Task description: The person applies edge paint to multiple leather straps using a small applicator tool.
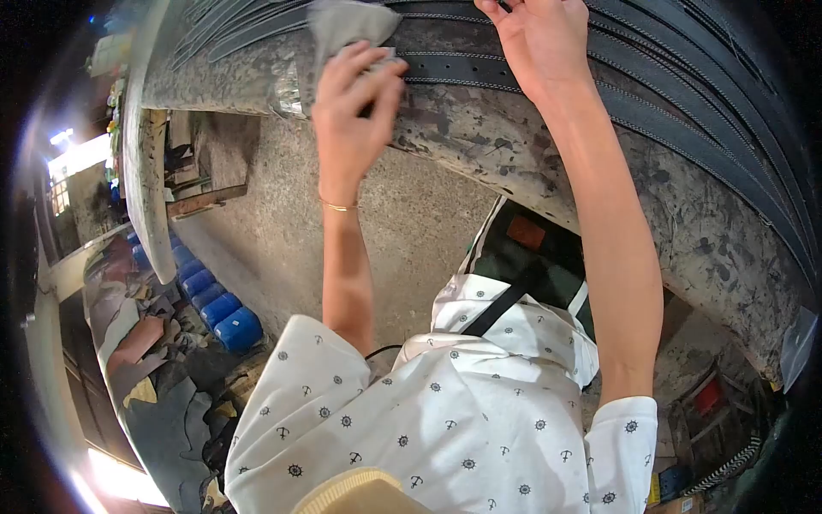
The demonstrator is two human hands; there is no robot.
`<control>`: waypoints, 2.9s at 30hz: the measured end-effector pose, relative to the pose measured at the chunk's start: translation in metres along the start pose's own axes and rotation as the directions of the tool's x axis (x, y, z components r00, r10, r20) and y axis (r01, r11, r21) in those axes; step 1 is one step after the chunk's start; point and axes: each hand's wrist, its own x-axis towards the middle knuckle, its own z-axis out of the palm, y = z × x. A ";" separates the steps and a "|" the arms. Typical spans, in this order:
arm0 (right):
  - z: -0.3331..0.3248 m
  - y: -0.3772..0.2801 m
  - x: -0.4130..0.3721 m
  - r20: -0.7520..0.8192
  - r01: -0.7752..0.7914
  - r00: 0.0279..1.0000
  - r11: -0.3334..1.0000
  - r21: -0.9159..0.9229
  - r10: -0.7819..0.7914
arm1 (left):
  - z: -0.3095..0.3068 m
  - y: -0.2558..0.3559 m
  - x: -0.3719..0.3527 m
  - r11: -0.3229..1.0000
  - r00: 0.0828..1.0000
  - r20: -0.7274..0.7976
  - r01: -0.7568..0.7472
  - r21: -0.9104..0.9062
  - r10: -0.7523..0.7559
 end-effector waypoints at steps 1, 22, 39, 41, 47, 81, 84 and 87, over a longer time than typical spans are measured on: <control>0.000 0.001 0.000 0.001 0.003 1.000 1.000 0.007 -0.003 | -0.001 0.005 -0.002 0.994 0.993 0.062 -0.103 0.040 0.101; 0.004 0.007 -0.004 0.022 -0.029 0.999 0.982 -0.189 0.033 | -0.013 0.004 -0.001 0.993 0.977 0.175 -0.118 -0.018 0.119; 0.019 0.011 -0.032 0.545 0.509 0.825 0.223 -0.831 0.149 | -0.010 -0.033 0.003 0.997 0.998 0.018 -0.063 0.039 0.062; 0.019 0.011 -0.032 0.541 0.503 0.826 0.225 -0.834 0.159 | -0.009 -0.033 0.003 0.997 0.998 0.009 -0.063 0.039 0.062; 0.020 0.011 -0.032 0.576 0.539 0.800 0.222 -0.812 0.167 | -0.007 -0.035 0.001 0.998 0.998 -0.013 -0.059 0.022 0.060; 0.020 0.011 -0.032 0.608 0.590 0.774 0.149 -0.794 0.176 | -0.006 -0.037 0.000 0.995 0.995 -0.038 -0.092 0.043 0.094; 0.023 0.008 -0.032 0.571 0.545 0.803 0.177 -0.819 0.172 | -0.008 -0.034 0.001 0.995 0.995 -0.033 -0.095 0.034 0.096; 0.036 0.002 -0.032 0.254 0.180 0.956 0.384 -0.906 0.150 | -0.011 -0.026 -0.002 0.991 0.998 -0.044 0.032 -0.128 -0.038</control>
